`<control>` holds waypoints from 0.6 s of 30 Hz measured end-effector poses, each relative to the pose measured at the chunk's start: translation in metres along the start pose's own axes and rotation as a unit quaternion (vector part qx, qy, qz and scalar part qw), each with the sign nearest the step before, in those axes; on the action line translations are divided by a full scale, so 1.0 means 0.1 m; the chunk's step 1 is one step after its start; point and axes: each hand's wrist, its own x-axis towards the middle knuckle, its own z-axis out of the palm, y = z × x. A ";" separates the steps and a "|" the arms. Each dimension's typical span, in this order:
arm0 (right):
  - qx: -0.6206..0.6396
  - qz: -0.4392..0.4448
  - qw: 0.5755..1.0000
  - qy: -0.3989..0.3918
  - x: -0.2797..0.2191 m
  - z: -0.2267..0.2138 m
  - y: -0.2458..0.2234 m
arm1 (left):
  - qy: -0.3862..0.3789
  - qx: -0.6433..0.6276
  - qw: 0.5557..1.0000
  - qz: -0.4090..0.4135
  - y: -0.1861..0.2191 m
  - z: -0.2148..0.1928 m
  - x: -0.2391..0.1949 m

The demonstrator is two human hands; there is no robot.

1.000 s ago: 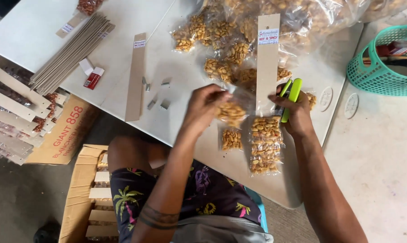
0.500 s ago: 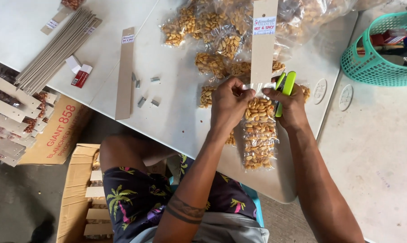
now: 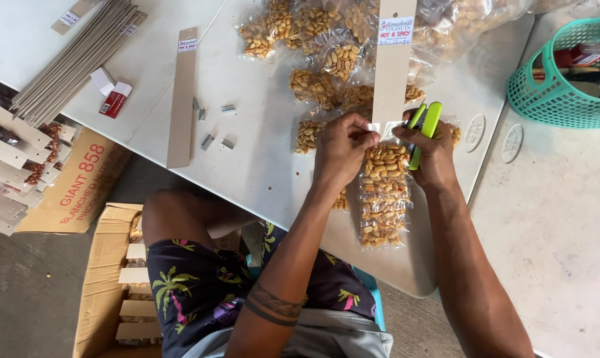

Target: Stapling small bags of nuts onto a cardboard display strip for retail sale.

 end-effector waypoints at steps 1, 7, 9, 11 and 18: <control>-0.001 0.000 1.000 -0.001 0.00 -0.01 0.00 | 0.001 -0.001 1.000 0.001 -0.01 0.01 0.00; -0.012 -0.003 1.000 -0.014 0.00 -0.01 -0.07 | 0.009 0.015 1.000 -0.001 -0.07 0.06 0.00; -0.049 0.062 0.997 0.011 0.01 0.01 -0.21 | 0.020 0.015 1.000 -0.011 -0.01 0.07 -0.02; 0.032 0.048 0.995 0.085 0.06 0.14 -0.43 | 0.029 0.028 0.999 0.002 -0.01 0.11 -0.03; -0.063 0.036 0.983 0.166 0.17 0.32 -0.73 | 0.050 0.024 0.994 0.090 0.02 0.17 -0.11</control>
